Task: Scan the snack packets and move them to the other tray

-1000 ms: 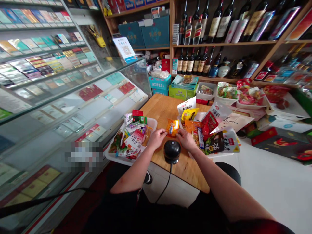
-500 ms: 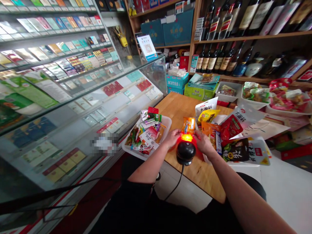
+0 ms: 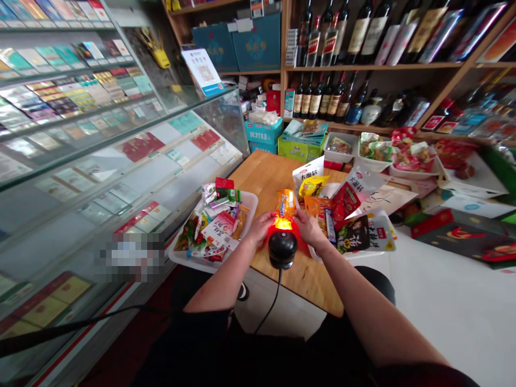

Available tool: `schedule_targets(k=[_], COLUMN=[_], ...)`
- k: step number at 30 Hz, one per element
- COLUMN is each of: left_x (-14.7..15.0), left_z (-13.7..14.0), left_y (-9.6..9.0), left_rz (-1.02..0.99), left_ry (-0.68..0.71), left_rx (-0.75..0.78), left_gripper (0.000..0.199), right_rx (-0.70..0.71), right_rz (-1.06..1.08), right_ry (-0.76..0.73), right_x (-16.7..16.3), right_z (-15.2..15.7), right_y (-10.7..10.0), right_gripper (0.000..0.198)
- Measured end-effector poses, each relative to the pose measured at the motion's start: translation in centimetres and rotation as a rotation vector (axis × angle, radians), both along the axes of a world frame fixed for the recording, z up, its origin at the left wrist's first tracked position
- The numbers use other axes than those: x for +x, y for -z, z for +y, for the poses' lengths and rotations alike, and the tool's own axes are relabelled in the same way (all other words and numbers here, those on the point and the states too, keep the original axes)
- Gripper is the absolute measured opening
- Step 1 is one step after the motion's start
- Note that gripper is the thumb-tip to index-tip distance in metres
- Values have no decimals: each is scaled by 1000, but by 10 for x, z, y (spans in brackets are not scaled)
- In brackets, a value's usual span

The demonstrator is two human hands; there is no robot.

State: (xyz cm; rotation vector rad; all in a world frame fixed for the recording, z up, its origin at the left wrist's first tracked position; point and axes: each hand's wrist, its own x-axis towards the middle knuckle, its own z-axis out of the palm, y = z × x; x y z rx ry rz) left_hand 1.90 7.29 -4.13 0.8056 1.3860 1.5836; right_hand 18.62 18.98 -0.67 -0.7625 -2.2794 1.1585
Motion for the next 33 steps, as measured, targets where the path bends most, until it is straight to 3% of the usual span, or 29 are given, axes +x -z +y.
schedule_targets(k=[6, 10, 27, 33], left_x=[-14, -18, -3, 2], left_z=[-7, -14, -8, -3], left_y=[-20, -33, -24, -30], left_rz=[561, 713, 232, 208], left_ry=[-25, -58, 17, 23], left_rx=[-54, -66, -31, -27], left_gripper=[22, 20, 28, 25], right_rx=[145, 137, -58, 19], right_rz=[-118, -107, 100, 1], right_ry=[25, 4, 84, 83], right_x=[-3, -3, 2, 3], right_z=[-3, -4, -2, -2], right_y=[6, 5, 10, 5], right_gripper=[16, 16, 19, 17])
